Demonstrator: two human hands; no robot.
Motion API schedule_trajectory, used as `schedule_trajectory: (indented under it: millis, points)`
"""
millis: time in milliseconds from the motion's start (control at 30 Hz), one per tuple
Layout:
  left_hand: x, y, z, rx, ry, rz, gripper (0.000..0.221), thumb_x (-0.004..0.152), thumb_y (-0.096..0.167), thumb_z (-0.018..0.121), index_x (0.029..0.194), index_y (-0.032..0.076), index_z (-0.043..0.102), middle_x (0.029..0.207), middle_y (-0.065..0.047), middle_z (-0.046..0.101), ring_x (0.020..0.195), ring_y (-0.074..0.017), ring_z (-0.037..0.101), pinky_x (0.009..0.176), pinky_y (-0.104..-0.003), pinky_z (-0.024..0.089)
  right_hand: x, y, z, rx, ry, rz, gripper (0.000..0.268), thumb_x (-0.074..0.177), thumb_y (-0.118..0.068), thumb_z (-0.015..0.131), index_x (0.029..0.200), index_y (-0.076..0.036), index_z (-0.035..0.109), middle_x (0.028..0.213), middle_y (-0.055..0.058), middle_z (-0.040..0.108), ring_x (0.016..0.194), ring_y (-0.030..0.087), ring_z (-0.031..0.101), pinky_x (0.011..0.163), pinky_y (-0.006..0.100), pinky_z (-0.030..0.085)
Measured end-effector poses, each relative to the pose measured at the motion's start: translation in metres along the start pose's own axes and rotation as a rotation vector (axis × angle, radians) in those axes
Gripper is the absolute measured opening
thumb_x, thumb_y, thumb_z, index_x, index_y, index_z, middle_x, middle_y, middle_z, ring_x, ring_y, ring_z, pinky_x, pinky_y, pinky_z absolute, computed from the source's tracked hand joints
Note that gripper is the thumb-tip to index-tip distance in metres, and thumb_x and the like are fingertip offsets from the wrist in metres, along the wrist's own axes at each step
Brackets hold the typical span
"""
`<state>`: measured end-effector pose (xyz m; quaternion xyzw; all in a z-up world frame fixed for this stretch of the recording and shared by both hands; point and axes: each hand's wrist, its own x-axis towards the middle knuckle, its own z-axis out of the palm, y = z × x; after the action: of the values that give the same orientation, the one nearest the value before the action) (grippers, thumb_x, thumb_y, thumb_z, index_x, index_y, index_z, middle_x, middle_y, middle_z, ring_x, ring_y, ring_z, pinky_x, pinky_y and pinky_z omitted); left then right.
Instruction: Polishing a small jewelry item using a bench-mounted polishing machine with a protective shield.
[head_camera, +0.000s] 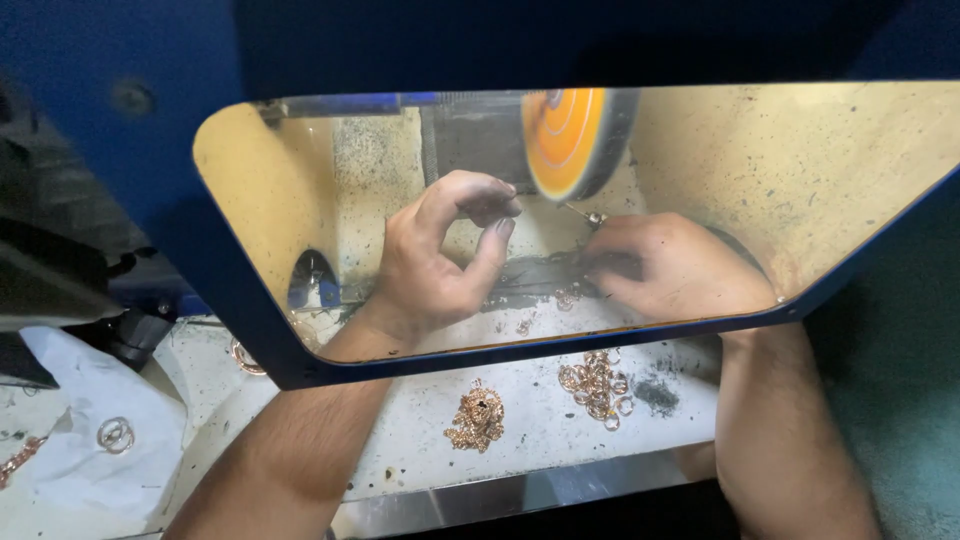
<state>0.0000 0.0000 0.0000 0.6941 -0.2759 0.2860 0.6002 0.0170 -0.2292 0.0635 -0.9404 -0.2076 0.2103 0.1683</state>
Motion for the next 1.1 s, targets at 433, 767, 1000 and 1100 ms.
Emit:
schedule_trajectory:
  millis: [433, 767, 1000, 1100]
  points:
    - [-0.006, 0.002, -0.011, 0.097, -0.086, -0.027, 0.022, 0.094, -0.004, 0.062, 0.115, 0.004, 0.060, 0.105, -0.010, 0.070, 0.089, -0.0196, 0.069, 0.080, -0.029, 0.060, -0.001, -0.006, 0.019, -0.075, 0.090, -0.241, 0.013, 0.087, -0.024, 0.068, 0.096, -0.023, 0.078, 0.096, -0.006, 0.075, 0.086, 0.017, 0.071, 0.074, 0.036, 0.054]
    - [-0.005, 0.006, -0.014, 0.078, -0.122, -0.032, 0.022, 0.094, -0.004, 0.060, 0.115, 0.004, 0.060, 0.106, -0.008, 0.069, 0.089, -0.0188, 0.066, 0.078, -0.028, 0.058, -0.005, -0.014, 0.016, -0.148, -0.169, 0.057, 0.033, 0.080, -0.037, 0.067, 0.112, -0.030, 0.074, 0.112, -0.010, 0.073, 0.103, 0.015, 0.070, 0.087, 0.035, 0.053]
    - [-0.004, -0.004, -0.012, 0.018, -0.079, 0.006, 0.021, 0.092, 0.002, 0.064, 0.112, 0.007, 0.064, 0.095, -0.008, 0.070, 0.076, -0.0217, 0.071, 0.067, -0.034, 0.060, -0.008, -0.023, 0.021, -0.058, -0.046, 0.028, 0.026, 0.088, -0.038, 0.069, 0.105, -0.020, 0.075, 0.094, 0.008, 0.074, 0.098, 0.036, 0.072, 0.087, 0.048, 0.059]
    - [-0.004, -0.003, -0.012, 0.029, -0.077, 0.003, 0.021, 0.092, 0.002, 0.064, 0.113, 0.006, 0.064, 0.096, -0.009, 0.069, 0.077, -0.0228, 0.071, 0.068, -0.035, 0.060, -0.006, -0.026, 0.016, -0.015, -0.052, 0.028, 0.028, 0.089, -0.038, 0.069, 0.105, -0.016, 0.075, 0.092, 0.011, 0.074, 0.096, 0.036, 0.073, 0.086, 0.049, 0.058]
